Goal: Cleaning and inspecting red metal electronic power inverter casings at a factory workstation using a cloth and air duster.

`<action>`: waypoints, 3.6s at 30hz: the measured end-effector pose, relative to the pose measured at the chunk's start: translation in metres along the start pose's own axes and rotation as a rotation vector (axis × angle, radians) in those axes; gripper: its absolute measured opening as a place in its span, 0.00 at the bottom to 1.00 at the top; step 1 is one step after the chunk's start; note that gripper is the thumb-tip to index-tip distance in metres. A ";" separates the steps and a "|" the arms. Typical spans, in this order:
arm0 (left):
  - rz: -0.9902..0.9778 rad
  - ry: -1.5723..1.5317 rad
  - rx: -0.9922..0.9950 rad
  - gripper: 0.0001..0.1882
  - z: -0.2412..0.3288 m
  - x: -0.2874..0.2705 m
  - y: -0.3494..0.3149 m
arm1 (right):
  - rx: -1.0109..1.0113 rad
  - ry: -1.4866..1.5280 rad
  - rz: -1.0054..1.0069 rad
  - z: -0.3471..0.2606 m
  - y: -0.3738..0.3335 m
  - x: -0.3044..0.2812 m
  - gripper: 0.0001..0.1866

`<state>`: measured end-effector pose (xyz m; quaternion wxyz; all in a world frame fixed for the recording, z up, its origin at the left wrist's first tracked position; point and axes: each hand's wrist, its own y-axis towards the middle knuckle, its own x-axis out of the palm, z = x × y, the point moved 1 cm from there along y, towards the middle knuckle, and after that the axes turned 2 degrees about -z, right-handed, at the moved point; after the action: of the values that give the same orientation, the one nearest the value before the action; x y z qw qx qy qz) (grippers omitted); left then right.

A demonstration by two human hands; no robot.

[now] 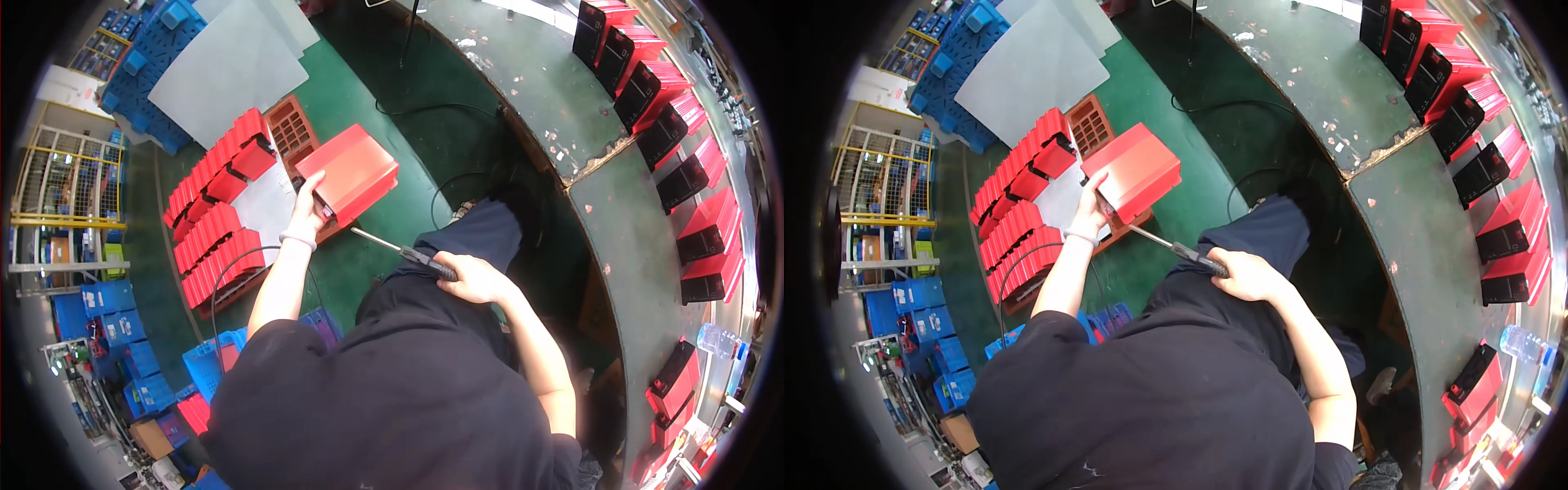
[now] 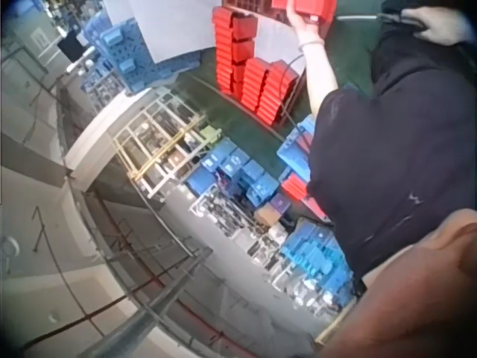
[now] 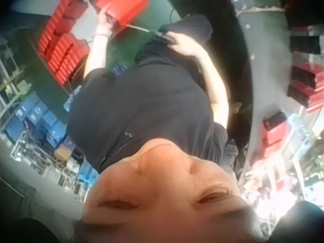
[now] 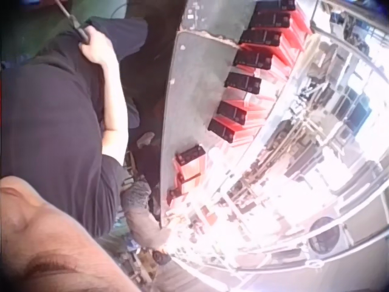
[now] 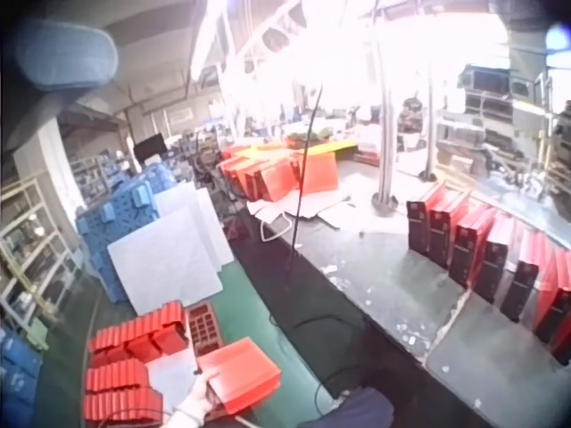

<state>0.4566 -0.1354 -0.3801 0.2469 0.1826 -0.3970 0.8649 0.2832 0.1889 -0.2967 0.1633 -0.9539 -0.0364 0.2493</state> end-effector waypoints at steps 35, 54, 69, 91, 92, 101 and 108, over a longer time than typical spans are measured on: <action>-0.370 0.939 0.392 0.33 0.005 0.071 -0.035 | 0.034 0.784 0.213 -0.010 -0.131 -0.080 0.12; -0.839 0.147 -0.420 0.28 -0.092 0.213 -0.056 | 0.041 0.510 1.315 0.027 -0.261 -0.138 0.20; -1.283 0.846 -0.146 0.29 -0.144 0.313 -0.145 | 0.400 -0.420 1.683 -0.038 -0.259 -0.073 0.12; -1.452 1.104 0.102 0.28 -0.150 0.319 -0.165 | 0.629 -0.383 1.216 -0.039 -0.278 -0.018 0.11; -1.481 1.118 0.146 0.30 -0.148 0.318 -0.163 | 0.755 -0.448 1.143 -0.029 -0.288 -0.010 0.11; -1.516 0.999 0.344 0.31 -0.138 0.338 -0.173 | 0.383 0.332 2.021 -0.016 -0.318 0.003 0.05; -1.538 1.001 0.420 0.28 -0.144 0.339 -0.174 | 0.484 -0.330 1.750 -0.045 -0.272 -0.001 0.07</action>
<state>0.2635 0.1699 -0.1918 0.8542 0.0425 0.1488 0.4964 0.3075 0.4321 -0.1698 0.1043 -0.5338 0.7278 0.4177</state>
